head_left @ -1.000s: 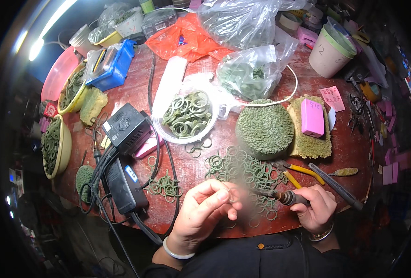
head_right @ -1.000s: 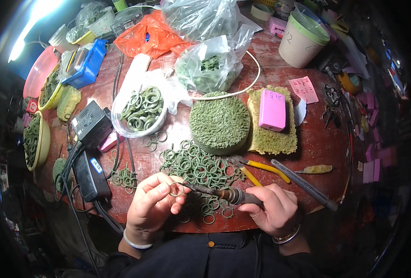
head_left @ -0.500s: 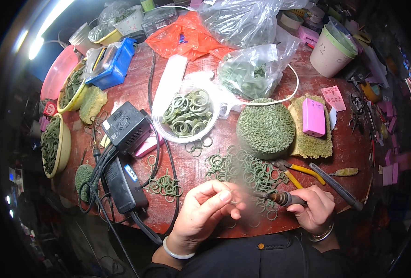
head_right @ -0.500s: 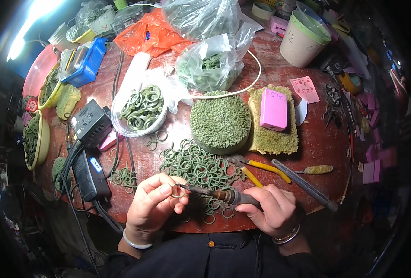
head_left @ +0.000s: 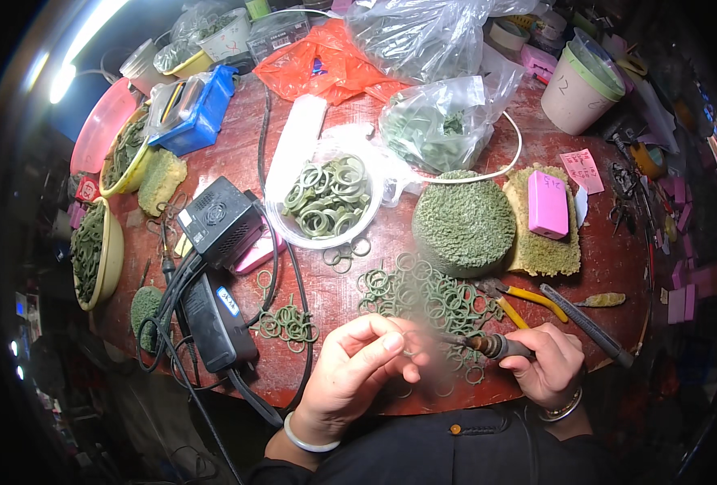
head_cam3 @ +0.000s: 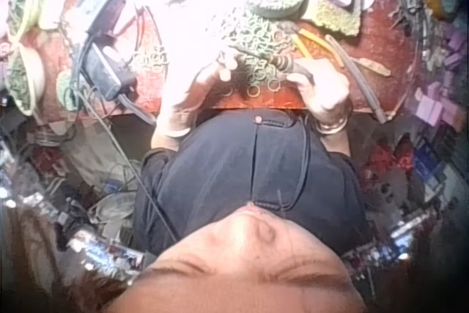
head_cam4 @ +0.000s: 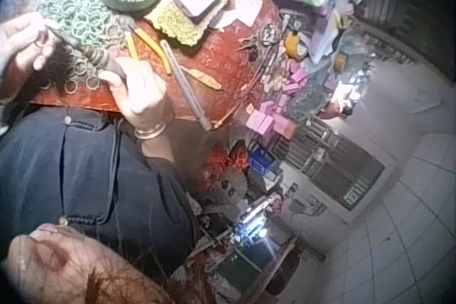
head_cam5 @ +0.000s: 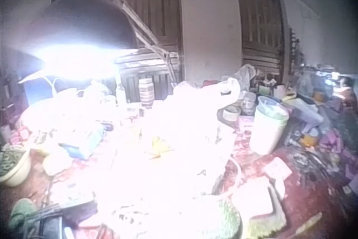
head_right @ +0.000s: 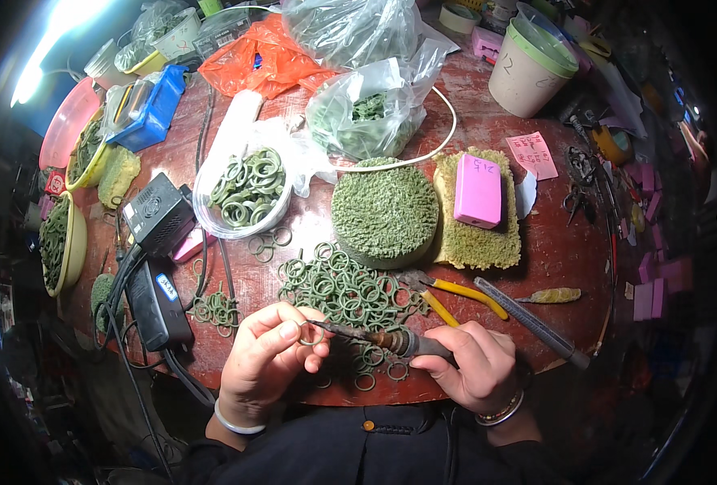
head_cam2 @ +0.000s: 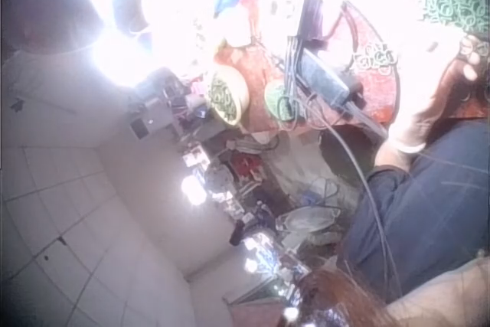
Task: Soldering or melting small green jewelry rings using a heated tool on a workshop desk.
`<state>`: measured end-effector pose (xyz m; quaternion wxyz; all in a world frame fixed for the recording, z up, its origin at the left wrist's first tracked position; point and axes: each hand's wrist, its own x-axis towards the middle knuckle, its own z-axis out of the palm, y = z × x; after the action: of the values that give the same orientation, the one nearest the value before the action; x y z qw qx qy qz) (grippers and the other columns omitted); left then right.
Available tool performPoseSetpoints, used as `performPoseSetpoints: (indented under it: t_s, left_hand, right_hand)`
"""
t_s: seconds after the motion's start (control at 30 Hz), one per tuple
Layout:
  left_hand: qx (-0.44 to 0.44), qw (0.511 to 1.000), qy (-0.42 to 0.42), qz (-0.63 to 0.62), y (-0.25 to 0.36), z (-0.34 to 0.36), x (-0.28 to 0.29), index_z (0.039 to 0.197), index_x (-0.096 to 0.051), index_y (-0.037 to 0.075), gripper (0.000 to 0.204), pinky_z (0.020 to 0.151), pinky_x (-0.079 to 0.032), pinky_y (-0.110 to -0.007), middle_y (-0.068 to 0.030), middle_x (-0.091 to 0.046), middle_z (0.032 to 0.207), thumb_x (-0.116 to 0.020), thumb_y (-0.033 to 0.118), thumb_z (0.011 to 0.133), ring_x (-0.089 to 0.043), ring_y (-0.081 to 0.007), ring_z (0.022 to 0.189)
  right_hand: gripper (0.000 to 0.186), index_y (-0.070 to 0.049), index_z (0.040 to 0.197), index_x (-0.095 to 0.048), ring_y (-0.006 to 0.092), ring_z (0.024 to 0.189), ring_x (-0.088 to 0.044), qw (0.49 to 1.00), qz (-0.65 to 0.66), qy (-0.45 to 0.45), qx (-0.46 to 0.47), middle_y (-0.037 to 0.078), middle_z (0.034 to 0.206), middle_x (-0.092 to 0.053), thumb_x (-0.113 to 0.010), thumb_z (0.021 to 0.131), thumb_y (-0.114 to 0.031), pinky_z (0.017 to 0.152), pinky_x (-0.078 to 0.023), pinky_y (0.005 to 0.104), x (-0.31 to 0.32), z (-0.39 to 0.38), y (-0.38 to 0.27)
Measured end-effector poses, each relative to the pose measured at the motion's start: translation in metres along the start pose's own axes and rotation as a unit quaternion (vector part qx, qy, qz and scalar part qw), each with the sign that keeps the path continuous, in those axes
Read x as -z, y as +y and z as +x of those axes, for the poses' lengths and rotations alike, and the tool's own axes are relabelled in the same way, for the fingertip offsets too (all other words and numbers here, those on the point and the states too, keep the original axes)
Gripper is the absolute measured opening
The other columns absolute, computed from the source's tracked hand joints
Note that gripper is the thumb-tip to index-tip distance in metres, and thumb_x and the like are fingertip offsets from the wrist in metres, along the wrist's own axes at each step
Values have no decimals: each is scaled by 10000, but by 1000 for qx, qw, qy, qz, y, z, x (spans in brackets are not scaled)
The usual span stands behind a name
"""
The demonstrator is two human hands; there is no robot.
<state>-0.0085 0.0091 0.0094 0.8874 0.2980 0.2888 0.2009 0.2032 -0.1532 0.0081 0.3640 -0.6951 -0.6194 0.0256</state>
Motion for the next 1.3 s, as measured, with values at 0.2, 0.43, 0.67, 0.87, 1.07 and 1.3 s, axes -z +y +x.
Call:
performPoseSetpoints:
  t_s: [0.2,0.43,0.67,0.87,1.07,1.3]
  left_hand:
    - [5,998,-40,-49,1,0,2,979,-628,-13,113,779,-554,-309,-153,-654,1117,-601,91,1015,-663,-206,904]
    - [-1,1000,3,5,0,0,0,978,-617,-48,177,700,-572,-327,-227,-665,1068,-611,129,976,-685,-241,878]
    - [-2,1000,-1,6,-1,0,1,973,-609,-44,168,716,-581,-337,-234,-662,1087,-608,124,978,-687,-253,890]
    - [-12,999,-53,-4,-1,1,3,983,-618,-38,84,818,-606,-354,-168,-637,1151,-620,45,995,-695,-253,1000]
    - [-88,990,-30,109,-7,-2,-2,984,-625,-32,40,807,-620,-373,-229,-662,1116,-642,-10,955,-707,-285,996]
    - [-154,969,-38,188,-11,0,1,998,-662,-58,72,860,-616,-383,-212,-638,1167,-640,-71,931,-698,-274,1031]
  right_hand:
    - [325,-18,938,-677,232,612,-654,1000,-1,-2,-3,75,761,-661,-777,877,-321,531,-510,336,1,1,-1]
    - [328,-14,929,-667,236,614,-655,1000,-5,-2,-1,79,769,-673,-771,883,-321,533,-512,339,2,3,-2]
    - [339,-6,957,-665,239,598,-644,1000,1,4,2,84,759,-657,-767,890,-323,524,-505,338,2,2,0]
    - [221,4,968,-642,296,624,-613,983,-81,130,-102,125,767,-625,-743,923,-188,569,-472,373,-2,0,5]
    - [170,17,962,-628,332,674,-616,979,-57,119,-154,155,800,-627,-742,905,-97,607,-475,380,-3,1,5]
    - [180,17,964,-635,316,650,-612,977,-58,130,-157,147,781,-617,-743,910,-116,593,-472,375,-3,1,5]
